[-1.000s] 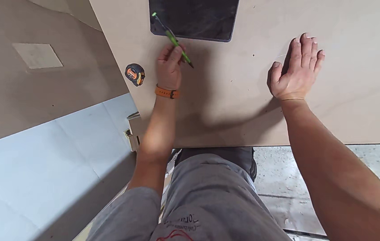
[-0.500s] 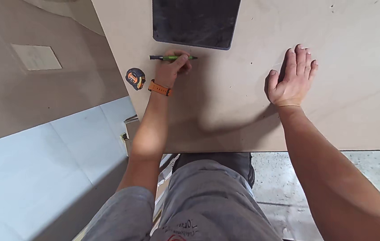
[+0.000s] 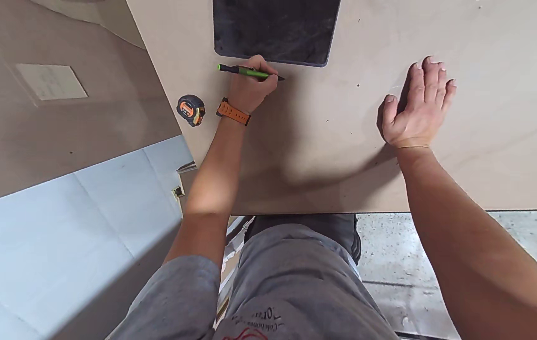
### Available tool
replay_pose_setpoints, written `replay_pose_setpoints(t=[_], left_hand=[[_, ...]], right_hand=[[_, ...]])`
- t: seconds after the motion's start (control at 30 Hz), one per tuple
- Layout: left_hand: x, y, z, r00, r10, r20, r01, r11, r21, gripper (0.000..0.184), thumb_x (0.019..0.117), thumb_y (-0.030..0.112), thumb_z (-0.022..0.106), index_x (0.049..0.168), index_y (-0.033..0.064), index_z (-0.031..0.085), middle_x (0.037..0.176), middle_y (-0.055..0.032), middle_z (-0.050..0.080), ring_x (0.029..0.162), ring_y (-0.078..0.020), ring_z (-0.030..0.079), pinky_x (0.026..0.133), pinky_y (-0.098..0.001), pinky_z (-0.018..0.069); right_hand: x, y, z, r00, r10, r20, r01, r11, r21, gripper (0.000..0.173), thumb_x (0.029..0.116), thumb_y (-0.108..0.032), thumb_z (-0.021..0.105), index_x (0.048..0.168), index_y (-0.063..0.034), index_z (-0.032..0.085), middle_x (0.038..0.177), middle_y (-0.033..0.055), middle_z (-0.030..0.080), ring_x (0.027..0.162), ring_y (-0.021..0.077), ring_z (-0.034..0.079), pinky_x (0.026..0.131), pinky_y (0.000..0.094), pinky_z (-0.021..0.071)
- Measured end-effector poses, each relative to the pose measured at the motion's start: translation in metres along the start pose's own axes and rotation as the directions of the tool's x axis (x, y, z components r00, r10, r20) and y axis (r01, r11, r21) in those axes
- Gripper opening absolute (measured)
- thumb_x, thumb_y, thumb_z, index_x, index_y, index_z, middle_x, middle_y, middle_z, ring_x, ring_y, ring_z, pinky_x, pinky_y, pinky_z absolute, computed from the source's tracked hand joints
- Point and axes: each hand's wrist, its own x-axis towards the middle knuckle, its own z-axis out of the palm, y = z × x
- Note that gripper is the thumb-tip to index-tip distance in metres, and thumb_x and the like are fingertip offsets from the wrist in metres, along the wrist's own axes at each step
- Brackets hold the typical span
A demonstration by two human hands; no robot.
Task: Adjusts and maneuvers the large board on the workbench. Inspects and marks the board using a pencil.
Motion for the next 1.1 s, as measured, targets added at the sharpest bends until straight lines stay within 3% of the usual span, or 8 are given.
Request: replay_pose_setpoints(t=[0.17, 0.73, 1.1], left_hand=[[0.002, -0.002, 0.002, 0.999, 0.032, -0.009, -0.031, 0.995, 0.093, 0.012, 0.0888, 0.016, 0.070, 0.096, 0.0065, 0.070, 0.083, -0.0023, 0.073, 0.068, -0.0101, 0.069, 0.060, -0.0297, 0.0580], [0.000, -0.011, 0.004, 0.993, 0.115, -0.023, -0.114, 0.992, 0.059, 0.009, 0.0869, 0.013, 0.071, 0.092, 0.0065, 0.068, 0.083, -0.0015, 0.072, 0.065, -0.0077, 0.066, 0.057, -0.0271, 0.0557], [-0.009, -0.013, 0.003, 0.994, 0.098, -0.048, -0.093, 0.992, 0.090, 0.009, 0.0863, 0.015, 0.070, 0.092, 0.0070, 0.070, 0.079, -0.0002, 0.071, 0.062, -0.0069, 0.064, 0.055, -0.0271, 0.0542]], right_hand=[[0.000, 0.001, 0.002, 1.000, -0.006, 0.004, 0.006, 1.000, 0.004, 0.070, 0.0996, -0.059, 0.034, 0.162, -0.0251, 0.035, 0.170, -0.0018, 0.028, 0.158, 0.0206, 0.020, 0.127, 0.0559, 0.0104], [0.000, -0.001, -0.001, 1.000, -0.006, 0.002, 0.006, 1.000, 0.009, 0.070, 0.0997, -0.059, 0.035, 0.161, -0.0237, 0.037, 0.169, -0.0001, 0.030, 0.158, 0.0223, 0.022, 0.127, 0.0562, 0.0120], [0.001, -0.001, -0.002, 1.000, -0.006, 0.012, 0.005, 1.000, 0.001, 0.071, 0.0999, -0.059, 0.034, 0.161, -0.0246, 0.036, 0.170, -0.0004, 0.028, 0.158, 0.0224, 0.021, 0.127, 0.0567, 0.0108]])
